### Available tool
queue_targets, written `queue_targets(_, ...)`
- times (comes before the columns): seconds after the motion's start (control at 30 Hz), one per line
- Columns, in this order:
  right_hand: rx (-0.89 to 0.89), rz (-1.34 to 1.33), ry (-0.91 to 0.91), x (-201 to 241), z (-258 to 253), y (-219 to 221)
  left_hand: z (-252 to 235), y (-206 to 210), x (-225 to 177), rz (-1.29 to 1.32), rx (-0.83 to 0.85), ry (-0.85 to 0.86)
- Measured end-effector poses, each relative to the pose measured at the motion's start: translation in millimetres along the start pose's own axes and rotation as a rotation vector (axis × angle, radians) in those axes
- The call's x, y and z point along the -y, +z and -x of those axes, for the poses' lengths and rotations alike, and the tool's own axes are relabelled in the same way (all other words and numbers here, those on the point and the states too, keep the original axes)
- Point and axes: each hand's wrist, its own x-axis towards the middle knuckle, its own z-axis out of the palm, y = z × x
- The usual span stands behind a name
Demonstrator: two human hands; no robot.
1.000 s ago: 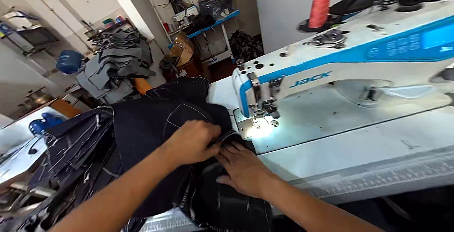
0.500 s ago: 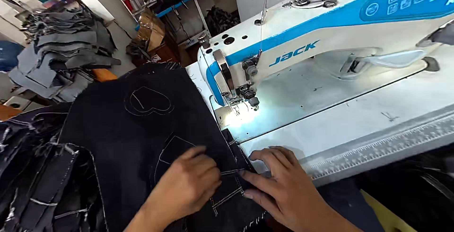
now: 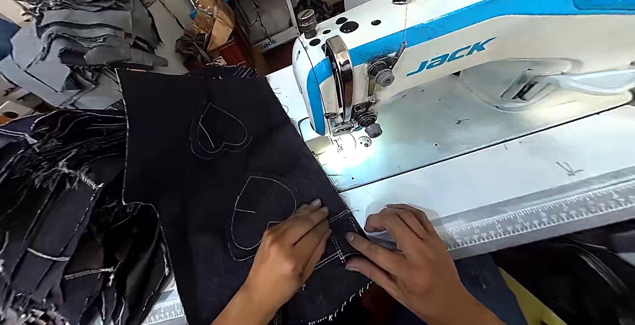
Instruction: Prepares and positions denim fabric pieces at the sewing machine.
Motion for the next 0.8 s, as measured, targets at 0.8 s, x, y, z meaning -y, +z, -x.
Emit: queue_targets(0.8,-0.072,0.013,-0.067,-1.9,1.8,3.3,4.8,6.0,-5.0,-0.056,-0.030,-0.079)
